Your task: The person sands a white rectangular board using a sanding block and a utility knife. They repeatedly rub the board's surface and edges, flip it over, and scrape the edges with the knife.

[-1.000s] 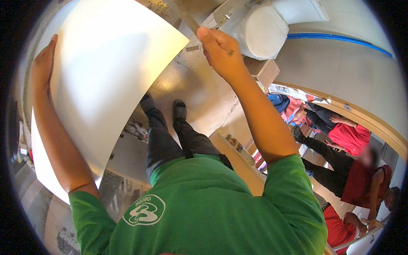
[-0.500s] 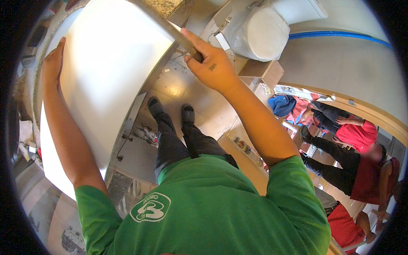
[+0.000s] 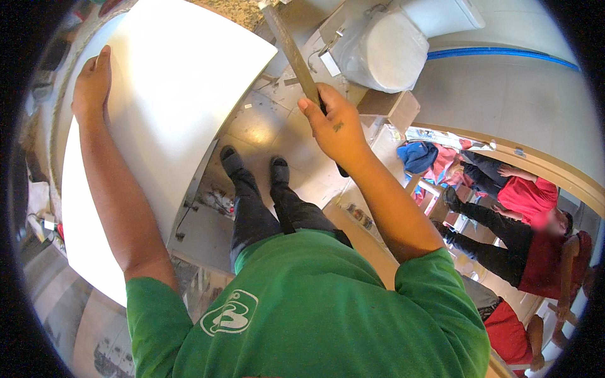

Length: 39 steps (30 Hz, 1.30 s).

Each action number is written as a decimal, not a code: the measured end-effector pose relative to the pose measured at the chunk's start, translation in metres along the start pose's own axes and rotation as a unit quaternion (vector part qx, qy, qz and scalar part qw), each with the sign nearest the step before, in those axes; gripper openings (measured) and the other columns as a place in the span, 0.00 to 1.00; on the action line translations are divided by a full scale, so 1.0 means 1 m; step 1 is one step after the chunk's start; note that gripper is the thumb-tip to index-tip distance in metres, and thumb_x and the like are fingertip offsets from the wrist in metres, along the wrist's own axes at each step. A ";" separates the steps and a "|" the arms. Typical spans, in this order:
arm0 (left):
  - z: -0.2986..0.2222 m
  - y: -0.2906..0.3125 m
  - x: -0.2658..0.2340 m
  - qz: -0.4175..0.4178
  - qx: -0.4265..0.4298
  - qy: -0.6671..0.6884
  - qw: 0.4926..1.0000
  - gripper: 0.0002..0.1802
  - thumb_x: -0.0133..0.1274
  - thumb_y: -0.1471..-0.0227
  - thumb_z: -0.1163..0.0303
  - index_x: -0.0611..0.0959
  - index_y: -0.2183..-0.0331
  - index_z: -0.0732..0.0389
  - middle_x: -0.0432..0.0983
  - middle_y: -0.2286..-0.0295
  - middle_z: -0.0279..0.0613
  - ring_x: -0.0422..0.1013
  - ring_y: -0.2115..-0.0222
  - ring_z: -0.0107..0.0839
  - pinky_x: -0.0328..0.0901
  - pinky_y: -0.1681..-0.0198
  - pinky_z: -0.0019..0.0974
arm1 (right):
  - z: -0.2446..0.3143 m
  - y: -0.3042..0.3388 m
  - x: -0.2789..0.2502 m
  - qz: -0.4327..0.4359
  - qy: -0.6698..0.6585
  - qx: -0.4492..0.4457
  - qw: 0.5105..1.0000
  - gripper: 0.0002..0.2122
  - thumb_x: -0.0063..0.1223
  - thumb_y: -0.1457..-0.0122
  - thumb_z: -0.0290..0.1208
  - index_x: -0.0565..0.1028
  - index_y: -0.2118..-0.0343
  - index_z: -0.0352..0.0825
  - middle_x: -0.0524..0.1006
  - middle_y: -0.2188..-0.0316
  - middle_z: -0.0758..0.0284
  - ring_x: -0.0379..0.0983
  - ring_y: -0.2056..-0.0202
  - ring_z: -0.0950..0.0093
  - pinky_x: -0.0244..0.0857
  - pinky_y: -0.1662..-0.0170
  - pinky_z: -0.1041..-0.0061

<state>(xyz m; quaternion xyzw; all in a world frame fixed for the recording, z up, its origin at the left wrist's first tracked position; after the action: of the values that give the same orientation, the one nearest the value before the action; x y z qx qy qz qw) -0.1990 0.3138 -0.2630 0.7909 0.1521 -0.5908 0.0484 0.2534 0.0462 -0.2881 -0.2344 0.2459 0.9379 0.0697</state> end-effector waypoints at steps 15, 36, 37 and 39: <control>-0.017 -0.002 0.004 0.034 0.045 0.048 0.997 0.50 0.49 0.52 0.21 0.82 0.44 0.52 0.80 0.49 0.53 0.74 0.45 0.47 0.61 0.38 0.48 | 0.005 0.041 0.021 -0.009 0.063 -0.108 0.992 0.25 0.47 0.30 0.26 0.63 0.31 0.41 0.77 0.65 0.54 0.74 0.66 0.66 0.67 0.56 0.74; -0.007 -0.001 0.009 0.004 0.018 -0.008 1.000 0.60 0.49 0.57 0.17 0.76 0.39 0.57 0.73 0.42 0.54 0.68 0.39 0.47 0.57 0.34 0.49 | 0.011 0.032 0.020 -0.019 0.089 -0.081 0.993 0.23 0.47 0.29 0.29 0.65 0.31 0.44 0.77 0.69 0.59 0.70 0.69 0.75 0.68 0.58 0.75; -0.007 0.000 0.008 0.003 0.019 -0.004 1.000 0.60 0.49 0.57 0.17 0.76 0.39 0.57 0.73 0.42 0.54 0.68 0.39 0.47 0.57 0.34 0.49 | 0.026 0.029 0.020 -0.033 0.080 -0.140 0.986 0.23 0.47 0.29 0.29 0.65 0.32 0.44 0.77 0.68 0.59 0.71 0.69 0.75 0.68 0.58 0.75; -0.008 0.001 0.007 0.002 0.019 0.003 1.000 0.60 0.49 0.58 0.17 0.77 0.39 0.57 0.73 0.42 0.54 0.68 0.39 0.47 0.57 0.34 0.49 | 0.046 0.007 0.017 -0.061 0.074 -0.209 0.973 0.23 0.47 0.29 0.28 0.66 0.32 0.45 0.78 0.67 0.58 0.71 0.69 0.74 0.68 0.58 0.75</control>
<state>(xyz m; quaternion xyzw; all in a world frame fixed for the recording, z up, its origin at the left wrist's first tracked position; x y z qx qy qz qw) -0.1894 0.3166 -0.2667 0.7936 0.1397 -0.5912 0.0341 0.2180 0.0637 -0.2577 -0.3272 0.0337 0.9426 0.0583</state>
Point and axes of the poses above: each hand's wrist, its own y-axis away from the middle knuckle, its own x-axis out of the palm, z = x × y, the point moved 10 cm from there along -y, towards the middle knuckle
